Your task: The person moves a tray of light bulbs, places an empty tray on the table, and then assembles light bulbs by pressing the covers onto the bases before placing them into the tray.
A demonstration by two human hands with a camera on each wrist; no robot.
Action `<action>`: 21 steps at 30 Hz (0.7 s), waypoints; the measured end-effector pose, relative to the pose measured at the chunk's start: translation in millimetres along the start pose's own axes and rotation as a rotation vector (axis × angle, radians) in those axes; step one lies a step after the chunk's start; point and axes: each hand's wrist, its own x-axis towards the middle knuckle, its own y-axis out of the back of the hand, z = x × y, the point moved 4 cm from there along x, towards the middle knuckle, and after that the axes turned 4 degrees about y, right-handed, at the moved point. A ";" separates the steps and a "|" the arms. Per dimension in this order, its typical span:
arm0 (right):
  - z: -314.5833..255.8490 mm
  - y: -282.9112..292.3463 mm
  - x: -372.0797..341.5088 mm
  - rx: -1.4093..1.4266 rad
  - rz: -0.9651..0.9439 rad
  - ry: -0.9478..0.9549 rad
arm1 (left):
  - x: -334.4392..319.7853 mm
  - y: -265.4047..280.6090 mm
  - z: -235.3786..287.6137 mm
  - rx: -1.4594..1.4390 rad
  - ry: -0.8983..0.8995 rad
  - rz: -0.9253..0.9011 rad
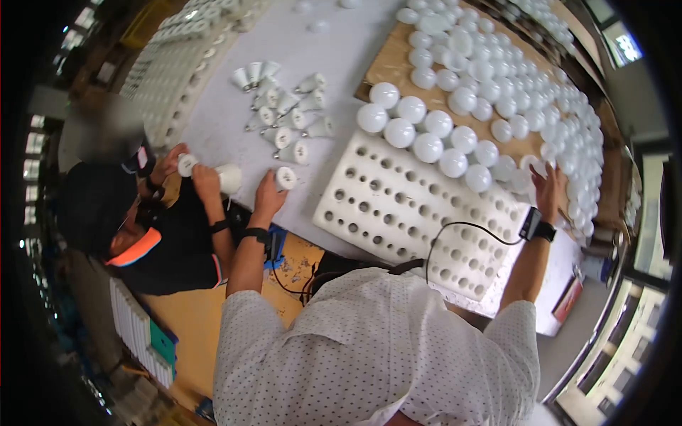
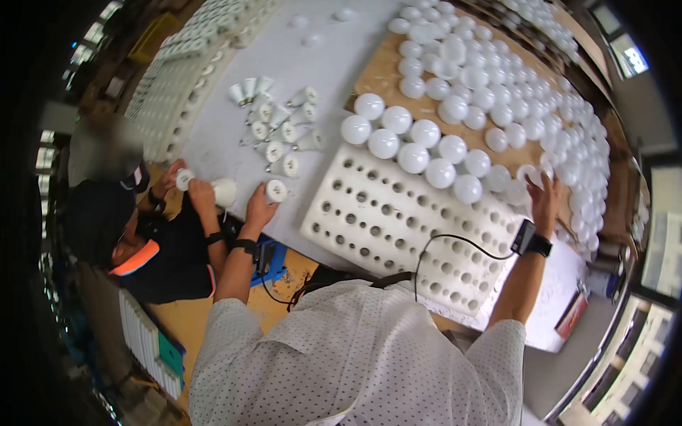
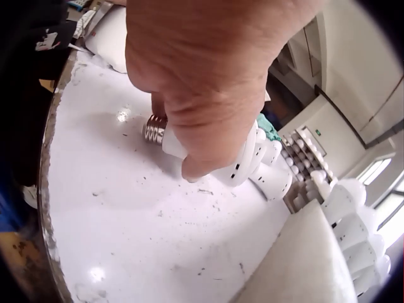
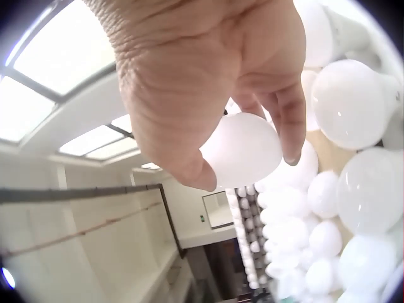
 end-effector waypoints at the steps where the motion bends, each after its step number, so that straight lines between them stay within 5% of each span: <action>1: 10.3 -11.3 1.4 0.221 -0.053 0.030 | 9.1 7.1 -0.8 -0.196 0.174 -0.069; 2: -0.3 -47.7 -13.6 0.313 -0.087 -0.026 | -7.1 33.1 2.5 -0.179 0.325 -0.002; 5: 12.1 -74.3 -29.2 0.370 -0.110 0.028 | -1.6 17.7 -7.1 -0.586 0.396 -0.099; 7: 16.2 -98.0 -46.4 0.373 -0.178 0.018 | -14.0 26.2 33.2 -1.248 0.351 -0.272; 10: 16.1 -138.3 -91.7 0.421 -0.366 -0.047 | -40.4 47.6 115.1 -1.577 0.287 -0.666; 16: 14.3 -203.7 -145.9 0.624 -0.606 -0.287 | -48.2 39.2 237.9 -1.448 -0.049 -1.105; 21: 18.6 -224.6 -170.9 0.796 -0.605 -0.459 | -53.4 29.1 257.0 -1.400 -0.046 -1.179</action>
